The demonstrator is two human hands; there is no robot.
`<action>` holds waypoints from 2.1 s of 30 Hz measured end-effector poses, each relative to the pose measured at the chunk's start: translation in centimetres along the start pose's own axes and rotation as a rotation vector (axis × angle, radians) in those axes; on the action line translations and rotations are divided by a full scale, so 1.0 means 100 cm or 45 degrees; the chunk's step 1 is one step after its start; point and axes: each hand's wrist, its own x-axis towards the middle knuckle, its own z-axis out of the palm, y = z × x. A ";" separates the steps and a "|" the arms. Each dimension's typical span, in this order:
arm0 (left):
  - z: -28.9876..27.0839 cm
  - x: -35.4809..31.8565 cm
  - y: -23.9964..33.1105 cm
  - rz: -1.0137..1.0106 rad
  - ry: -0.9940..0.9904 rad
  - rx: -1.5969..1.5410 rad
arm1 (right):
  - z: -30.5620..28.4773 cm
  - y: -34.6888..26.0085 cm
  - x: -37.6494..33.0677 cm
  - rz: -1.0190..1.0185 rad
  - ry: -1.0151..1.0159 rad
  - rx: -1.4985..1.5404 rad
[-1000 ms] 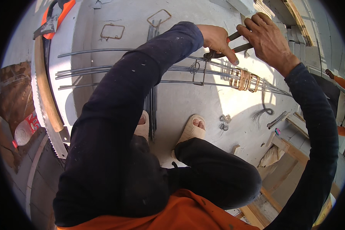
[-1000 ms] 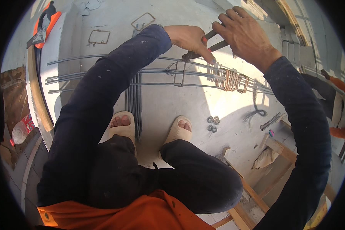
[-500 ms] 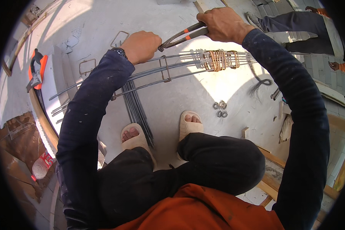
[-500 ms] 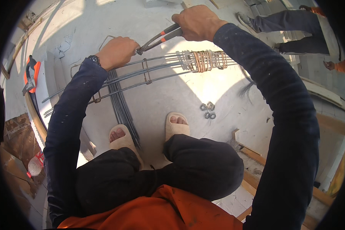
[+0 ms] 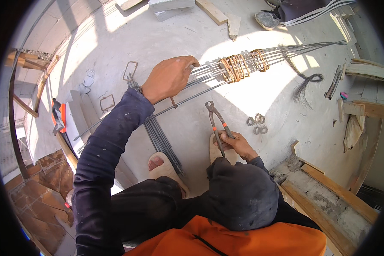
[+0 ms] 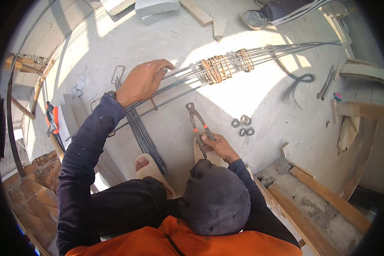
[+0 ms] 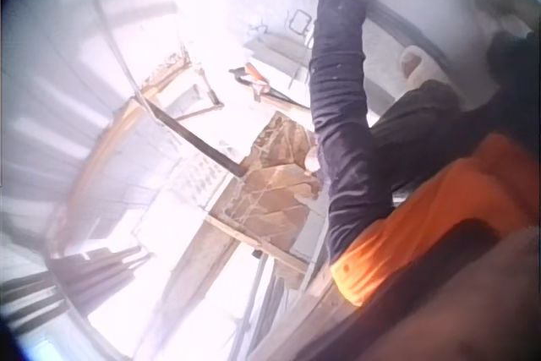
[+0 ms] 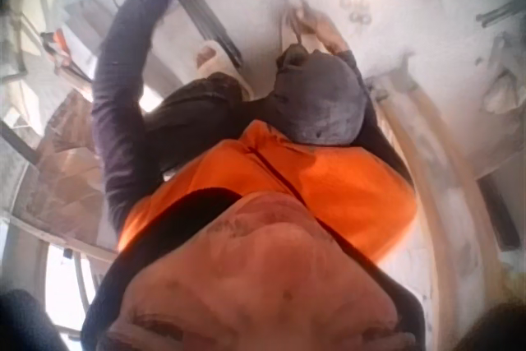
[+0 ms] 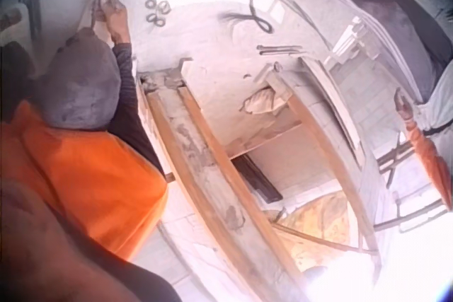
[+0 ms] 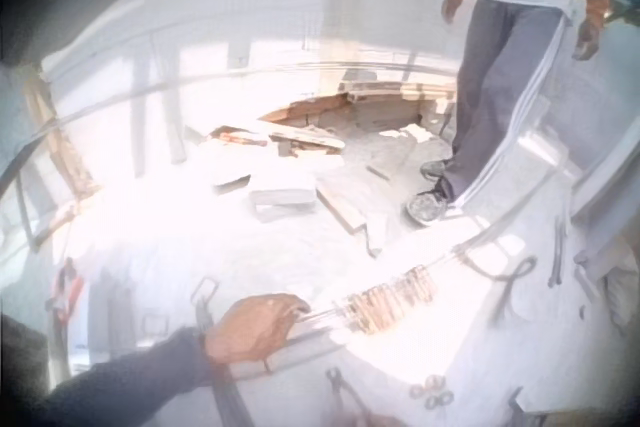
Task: The person assembles a rebar cage by placing metal squares onto long metal rods and securing them by hand and with pliers.
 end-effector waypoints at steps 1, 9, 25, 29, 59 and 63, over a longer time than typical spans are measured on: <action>-0.001 0.010 -0.003 -0.053 0.043 -0.046 | -0.003 0.006 0.004 0.046 0.084 0.034; 0.010 0.029 -0.018 -0.314 0.082 -0.070 | -0.028 0.008 0.035 0.113 0.071 0.641; -0.002 -0.146 -0.043 -0.274 -0.099 0.107 | 0.050 -0.065 0.087 -0.348 0.070 0.728; -0.053 -0.224 -0.059 -0.540 -0.021 0.254 | 0.035 -0.056 0.072 -0.316 0.057 0.587; -0.046 -0.185 -0.057 -0.522 0.078 -0.710 | 0.016 -0.085 -0.004 -0.383 0.336 0.374; -0.066 -0.165 -0.052 -0.348 0.065 -0.427 | 0.031 -0.105 -0.004 -0.371 0.397 0.421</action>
